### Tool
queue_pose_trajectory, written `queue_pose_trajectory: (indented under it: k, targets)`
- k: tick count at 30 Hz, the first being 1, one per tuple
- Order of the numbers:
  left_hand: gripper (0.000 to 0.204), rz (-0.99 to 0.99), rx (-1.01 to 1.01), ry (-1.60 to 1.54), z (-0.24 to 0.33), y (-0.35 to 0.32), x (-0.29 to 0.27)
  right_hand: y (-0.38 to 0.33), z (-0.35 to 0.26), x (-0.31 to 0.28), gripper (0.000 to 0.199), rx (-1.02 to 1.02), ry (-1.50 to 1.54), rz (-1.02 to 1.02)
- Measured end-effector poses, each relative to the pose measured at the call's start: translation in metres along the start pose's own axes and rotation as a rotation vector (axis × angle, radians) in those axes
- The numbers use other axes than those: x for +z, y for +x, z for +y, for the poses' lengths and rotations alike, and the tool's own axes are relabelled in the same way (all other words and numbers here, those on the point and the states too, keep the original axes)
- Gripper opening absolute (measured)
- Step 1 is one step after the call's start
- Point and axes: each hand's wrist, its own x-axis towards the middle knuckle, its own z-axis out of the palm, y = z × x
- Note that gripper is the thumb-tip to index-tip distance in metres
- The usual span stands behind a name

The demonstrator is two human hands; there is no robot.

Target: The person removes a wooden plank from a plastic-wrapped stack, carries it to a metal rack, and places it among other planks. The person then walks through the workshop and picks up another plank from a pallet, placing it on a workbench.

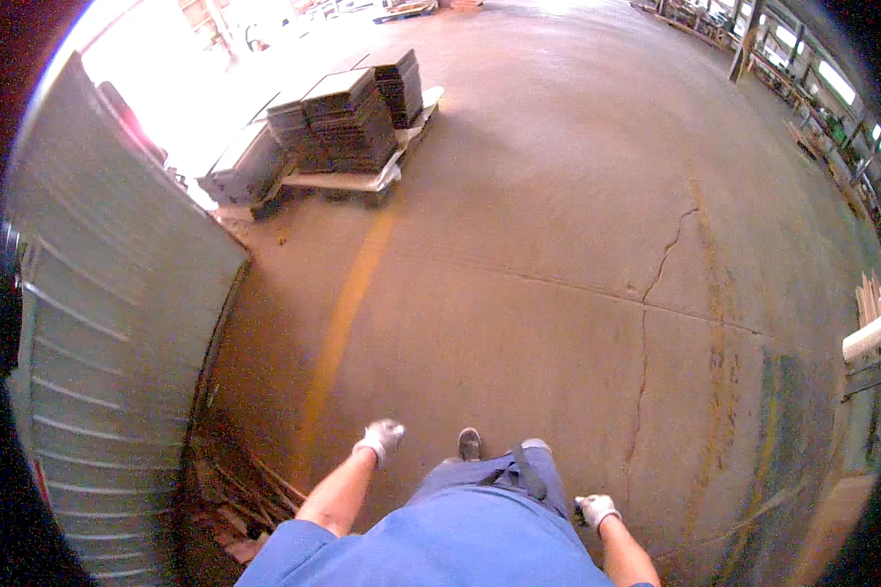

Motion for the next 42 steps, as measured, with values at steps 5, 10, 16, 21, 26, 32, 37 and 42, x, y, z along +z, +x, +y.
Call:
queue_pose_trajectory:
  k: [5, 10, 16, 21, 26, 32, 37, 42]
  targets:
    - [0.023, 0.303, -0.025, -0.644, 0.098, 0.152, -0.131, 0.053, 0.011, -0.076, 0.044, 0.083, 0.142, -0.259]
    - [0.034, 0.130, 0.121, -0.103, 0.136, 0.259, -0.157, 0.144, 0.081, -0.171, 0.041, 0.132, 0.287, -0.219]
    - [0.047, -0.159, -0.321, -0.306, 0.134, 0.273, -0.084, 0.274, 0.168, -0.403, 0.021, -0.015, -0.097, -0.086]
    - [0.054, -0.327, -0.301, -0.106, 0.213, 0.280, -0.080, 0.383, 0.236, -0.629, 0.032, 0.301, 0.690, 0.277]
    - [0.057, -0.345, -0.359, -0.166, 0.259, 0.389, -0.118, 0.488, 0.256, -0.777, 0.018, 0.307, 1.399, 0.453]
    - [0.055, -0.396, -0.088, 0.092, 0.390, 0.614, -0.333, 0.543, 0.277, -0.820, 0.035, 0.373, 0.781, 0.104]
    - [0.034, 0.152, 0.019, -0.016, 0.439, 0.795, -0.523, 0.599, 0.288, -0.802, 0.031, 0.001, 0.066, -0.097]
    - [0.025, 0.385, 0.017, -0.704, 0.568, 0.914, -0.668, 0.627, 0.286, -0.908, 0.042, 0.145, 0.301, -0.292]
